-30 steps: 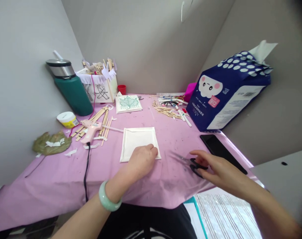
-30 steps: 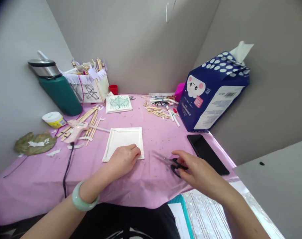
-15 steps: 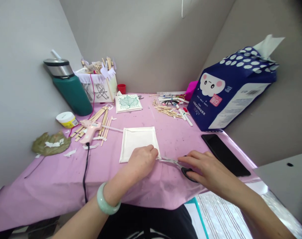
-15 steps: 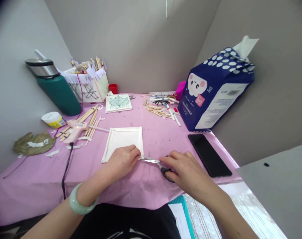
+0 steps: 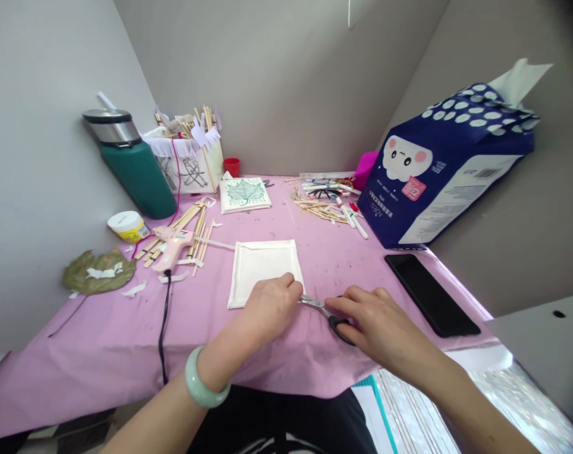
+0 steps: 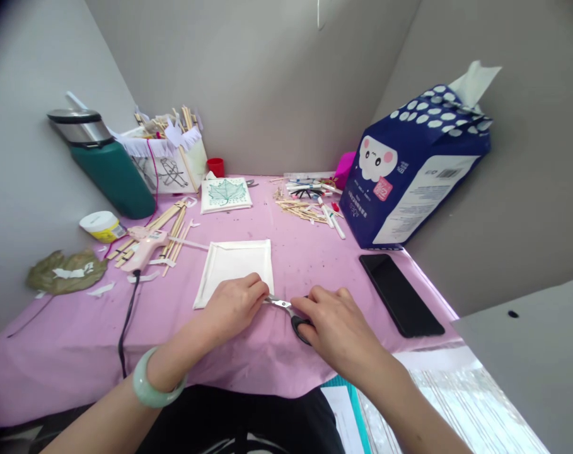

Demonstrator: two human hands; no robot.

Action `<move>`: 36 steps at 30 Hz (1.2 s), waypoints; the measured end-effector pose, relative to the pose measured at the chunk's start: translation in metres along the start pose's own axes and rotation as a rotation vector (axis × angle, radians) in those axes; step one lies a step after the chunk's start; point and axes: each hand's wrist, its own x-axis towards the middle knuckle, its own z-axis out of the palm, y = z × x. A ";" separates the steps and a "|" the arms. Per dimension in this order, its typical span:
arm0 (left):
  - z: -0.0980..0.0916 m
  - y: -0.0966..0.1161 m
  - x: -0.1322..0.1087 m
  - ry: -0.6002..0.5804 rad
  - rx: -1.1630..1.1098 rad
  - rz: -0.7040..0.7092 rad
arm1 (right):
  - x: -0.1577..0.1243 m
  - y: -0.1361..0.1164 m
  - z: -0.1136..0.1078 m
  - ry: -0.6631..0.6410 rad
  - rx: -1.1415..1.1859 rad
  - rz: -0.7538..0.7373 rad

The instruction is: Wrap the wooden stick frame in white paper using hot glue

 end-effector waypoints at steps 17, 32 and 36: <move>-0.007 -0.014 -0.007 0.270 -0.467 -0.209 | 0.003 0.015 0.014 0.080 0.015 0.110; 0.003 0.009 -0.029 0.118 -0.179 0.051 | 0.006 0.041 0.006 0.072 -0.124 0.091; 0.006 0.011 -0.026 0.090 -0.127 0.042 | 0.006 0.008 0.020 0.250 -0.036 -0.075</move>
